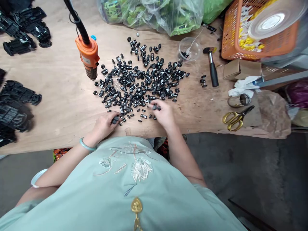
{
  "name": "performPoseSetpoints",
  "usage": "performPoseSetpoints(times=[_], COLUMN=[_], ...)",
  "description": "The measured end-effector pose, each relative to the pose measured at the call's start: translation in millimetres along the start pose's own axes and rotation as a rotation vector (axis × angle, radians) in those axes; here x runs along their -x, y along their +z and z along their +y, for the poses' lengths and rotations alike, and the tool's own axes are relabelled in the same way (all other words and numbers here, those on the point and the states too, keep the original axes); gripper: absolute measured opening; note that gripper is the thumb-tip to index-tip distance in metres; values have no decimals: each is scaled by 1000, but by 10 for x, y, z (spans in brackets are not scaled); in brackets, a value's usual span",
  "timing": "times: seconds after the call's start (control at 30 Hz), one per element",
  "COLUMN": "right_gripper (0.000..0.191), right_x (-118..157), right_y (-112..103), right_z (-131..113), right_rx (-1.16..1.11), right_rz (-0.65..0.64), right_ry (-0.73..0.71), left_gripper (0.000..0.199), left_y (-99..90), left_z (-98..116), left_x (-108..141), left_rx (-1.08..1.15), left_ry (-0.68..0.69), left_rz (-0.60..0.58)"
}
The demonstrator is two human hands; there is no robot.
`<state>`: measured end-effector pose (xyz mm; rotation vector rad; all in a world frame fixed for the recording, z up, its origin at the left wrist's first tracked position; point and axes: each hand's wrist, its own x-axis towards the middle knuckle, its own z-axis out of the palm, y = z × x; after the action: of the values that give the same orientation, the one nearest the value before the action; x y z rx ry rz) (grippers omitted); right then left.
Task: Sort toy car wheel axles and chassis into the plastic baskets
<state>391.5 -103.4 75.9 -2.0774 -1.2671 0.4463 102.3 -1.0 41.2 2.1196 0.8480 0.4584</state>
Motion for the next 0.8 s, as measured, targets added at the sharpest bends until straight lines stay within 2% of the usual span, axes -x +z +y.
performPoseSetpoints(times=[0.07, 0.13, 0.27, 0.37, 0.47, 0.57, 0.63, 0.73, 0.8], right_gripper=[16, 16, 18, 18, 31, 49, 56, 55, 47], right_x=[-2, -44, -134, -130, -100, -89, -85, -31, 58], right_y=[45, 38, -66, -125, -169, -204, -184, -36, 114], right_z=[-2, 44, 176, 244, 290, 274, 193, -41, -228], right_rx=[117, 188, 197, 71, -271, -649, -797, -859, -771], right_rz=[-78, -26, 102, 199, 288, 204, 122, 9, -113], right_ry=[21, 59, 57, 66, 156, 315, 374, 384, 319], left_gripper=[26, 27, 27, 27, 27, 28, 31, 34, 33], left_y=[12, -21, -132, -164, -165, -188, -215, -228, -199], left_z=[-29, -99, -236, -243, -177, -101, -64, -20, 10], left_x=[-20, -37, -48, -50, -65, -86, -86, -37, 28], left_rx=[-43, -93, -111, -62, 44, 224, 337, 394, 398], left_ry=[12, -23, -88, -112, -145, -204, -257, -312, -320], left_rz=[-42, -38, 58, 111, 164, 201, 220, 234, 213])
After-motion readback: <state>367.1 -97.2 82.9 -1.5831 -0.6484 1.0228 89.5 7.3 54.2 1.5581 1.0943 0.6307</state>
